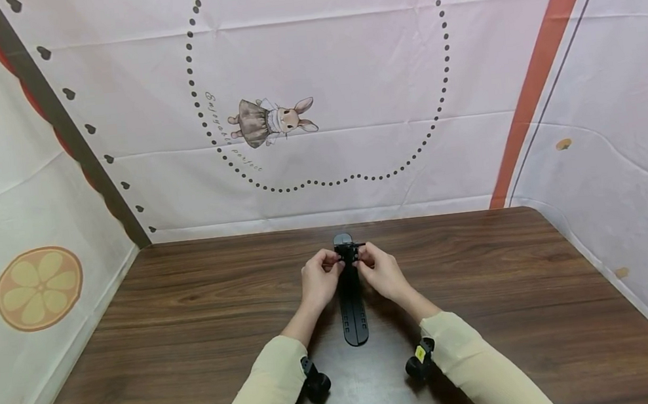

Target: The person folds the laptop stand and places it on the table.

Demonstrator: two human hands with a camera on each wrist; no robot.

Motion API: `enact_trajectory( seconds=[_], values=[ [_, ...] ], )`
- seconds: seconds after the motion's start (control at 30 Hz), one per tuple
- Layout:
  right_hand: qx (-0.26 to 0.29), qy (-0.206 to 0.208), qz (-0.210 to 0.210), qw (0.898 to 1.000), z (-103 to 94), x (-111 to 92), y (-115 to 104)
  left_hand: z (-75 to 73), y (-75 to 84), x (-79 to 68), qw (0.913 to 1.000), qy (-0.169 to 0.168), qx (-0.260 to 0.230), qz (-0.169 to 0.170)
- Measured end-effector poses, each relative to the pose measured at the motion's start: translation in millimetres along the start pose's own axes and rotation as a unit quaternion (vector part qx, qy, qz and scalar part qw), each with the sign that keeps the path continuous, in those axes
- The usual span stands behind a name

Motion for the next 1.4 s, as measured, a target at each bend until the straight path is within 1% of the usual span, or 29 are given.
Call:
enact_trajectory(
  seconds=[0.3,0.57,0.9,1.07,1.2,1.4],
  values=[
    [-0.015,-0.002,0.005,1.000,-0.7,2,1,0.7,-3.1,0.6,1.0000,-0.002,0.000,-0.006],
    [-0.021,-0.001,-0.004,1.000,-1.4,5,-1,-0.2,-4.7,2.4,0.9999,-0.005,0.010,-0.005],
    [-0.027,-0.001,0.011,1.000,-1.6,8,0,-0.1,-6.0,4.2,0.9999,0.001,0.013,-0.001],
    [-0.034,0.009,0.004,0.999,-3.0,9,-2,-0.1,-6.5,6.2,1.0000,-0.002,0.006,-0.001],
    [-0.036,0.014,0.009,0.999,-3.4,11,-2,-0.2,-6.2,7.1,1.0000,-0.005,0.004,-0.007],
    [-0.036,0.022,0.014,0.999,-3.5,11,-2,-0.9,-5.1,7.9,1.0000,0.003,0.002,0.000]
  ],
)
Point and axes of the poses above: each hand's wrist, its own x-axis towards the middle knuckle, its own z-axis out of the palm, y = z × x, the point moved 4 cm from there along x, towards the middle knuckle, and after that the axes turned 13 degrees about z, right-handed, at the moved point
